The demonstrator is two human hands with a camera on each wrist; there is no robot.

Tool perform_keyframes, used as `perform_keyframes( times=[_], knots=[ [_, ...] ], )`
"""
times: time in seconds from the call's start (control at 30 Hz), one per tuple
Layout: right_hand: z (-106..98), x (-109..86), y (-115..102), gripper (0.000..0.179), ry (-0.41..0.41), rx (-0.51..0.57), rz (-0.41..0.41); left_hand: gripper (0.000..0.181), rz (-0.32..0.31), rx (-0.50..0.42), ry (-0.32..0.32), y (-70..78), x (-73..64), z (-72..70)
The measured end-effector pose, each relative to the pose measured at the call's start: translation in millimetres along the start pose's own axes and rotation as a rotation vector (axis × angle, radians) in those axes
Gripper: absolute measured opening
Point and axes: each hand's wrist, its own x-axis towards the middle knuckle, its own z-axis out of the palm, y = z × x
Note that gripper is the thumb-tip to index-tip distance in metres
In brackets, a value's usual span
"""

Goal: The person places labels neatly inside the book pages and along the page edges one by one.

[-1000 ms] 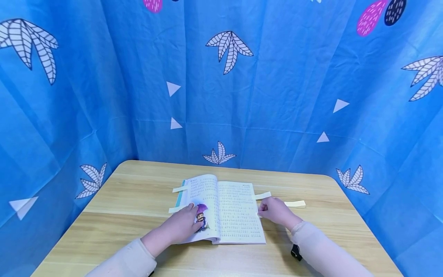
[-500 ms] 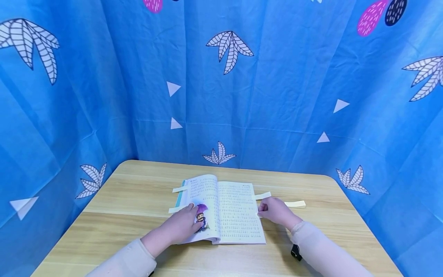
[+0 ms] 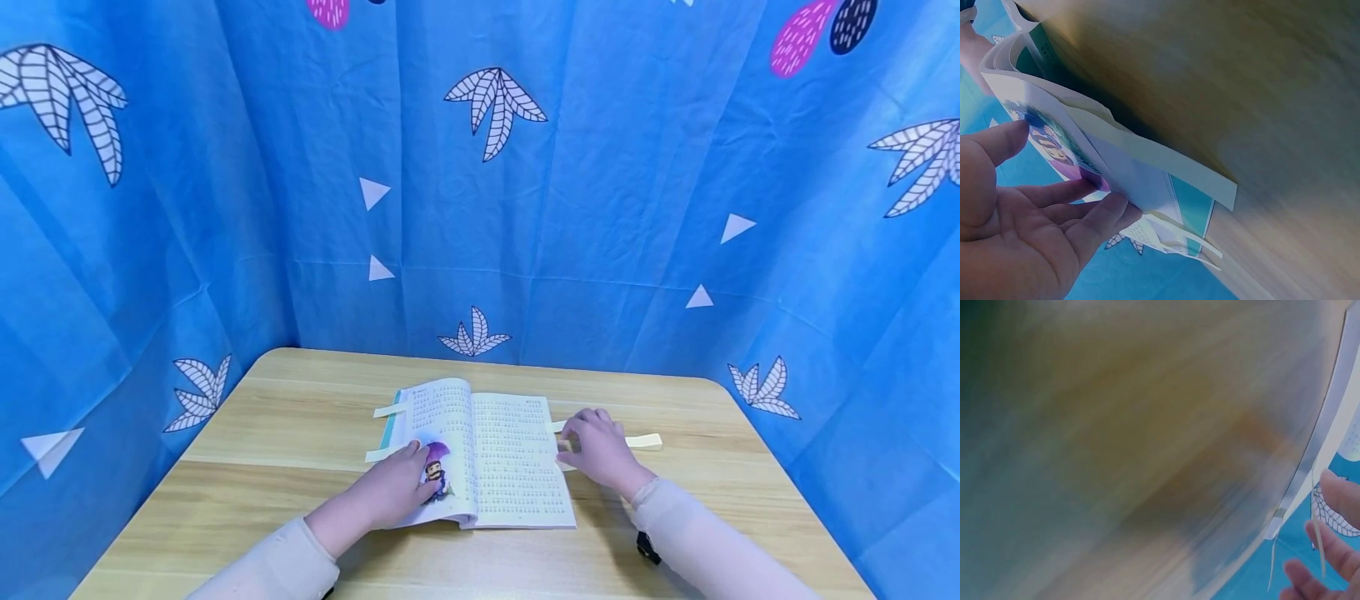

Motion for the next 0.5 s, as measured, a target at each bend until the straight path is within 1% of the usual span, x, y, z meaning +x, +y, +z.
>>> perform_keyframes(
  times=[0.1, 0.23, 0.33, 0.5],
  knots=[
    [1.0, -0.6, 0.4, 0.042, 0.017, -0.01, 0.002, 0.066, -0.002, 0.0, -0.001, -0.3, 0.7, 0.7],
    [0.0, -1.3, 0.1, 0.059, 0.015, -0.041, -0.002, 0.066, 0.0, -0.003, -0.003, -0.4, 1.3, 1.6],
    [-0.5, -1.5, -0.1, 0.067, 0.008, -0.055, -0.006, 0.065, 0.003, -0.002, -0.003, -0.4, 1.7, 1.8],
    [0.7, -0.8, 1.4, 0.078, -0.043, -0.061, 0.021, 0.065, 0.008, 0.001, 0.0, -0.6, 1.8, 1.5]
  ],
)
